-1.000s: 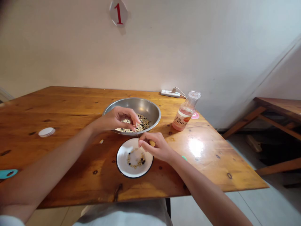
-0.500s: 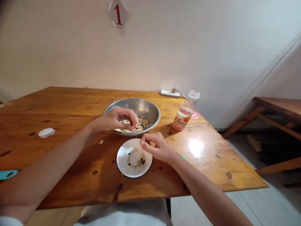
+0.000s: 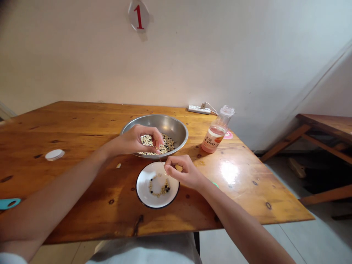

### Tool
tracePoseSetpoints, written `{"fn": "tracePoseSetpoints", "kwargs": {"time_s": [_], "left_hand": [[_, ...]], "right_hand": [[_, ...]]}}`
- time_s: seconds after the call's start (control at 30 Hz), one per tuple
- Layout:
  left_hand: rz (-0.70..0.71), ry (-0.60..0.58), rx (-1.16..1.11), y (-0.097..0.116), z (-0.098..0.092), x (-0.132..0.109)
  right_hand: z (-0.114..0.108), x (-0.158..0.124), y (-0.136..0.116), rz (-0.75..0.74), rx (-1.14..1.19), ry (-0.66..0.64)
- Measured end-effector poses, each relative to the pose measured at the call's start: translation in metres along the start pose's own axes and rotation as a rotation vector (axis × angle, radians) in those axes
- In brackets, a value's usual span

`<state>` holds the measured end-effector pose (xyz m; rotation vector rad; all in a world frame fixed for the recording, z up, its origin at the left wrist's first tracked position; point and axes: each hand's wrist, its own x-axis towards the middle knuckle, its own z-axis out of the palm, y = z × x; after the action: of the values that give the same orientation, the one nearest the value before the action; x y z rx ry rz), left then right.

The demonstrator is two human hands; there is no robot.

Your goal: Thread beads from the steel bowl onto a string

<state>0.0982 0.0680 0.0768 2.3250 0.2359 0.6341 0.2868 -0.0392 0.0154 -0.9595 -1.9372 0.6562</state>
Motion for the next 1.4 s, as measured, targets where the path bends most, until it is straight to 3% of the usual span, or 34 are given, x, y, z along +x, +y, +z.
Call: {"fn": "tracePoseSetpoints", "kwargs": {"time_s": [0.63, 0.83, 1.03, 1.4], "left_hand": [[0.158, -0.092, 0.108, 0.006, 0.002, 0.003], [0.023, -0.225, -0.017, 0.007, -0.004, 0.001], [-0.167, -0.284, -0.104, 0.000, -0.006, 0.003], [-0.128, -0.265, -0.054, 0.000, -0.007, 0.002]], "right_hand": [[0.001, 0.000, 0.001, 0.021, -0.007, 0.016], [0.000, 0.001, 0.000, 0.013, -0.047, 0.026], [0.000, 0.002, -0.001, -0.003, -0.100, 0.035], [0.002, 0.003, 0.000, 0.013, -0.124, -0.008]]}}
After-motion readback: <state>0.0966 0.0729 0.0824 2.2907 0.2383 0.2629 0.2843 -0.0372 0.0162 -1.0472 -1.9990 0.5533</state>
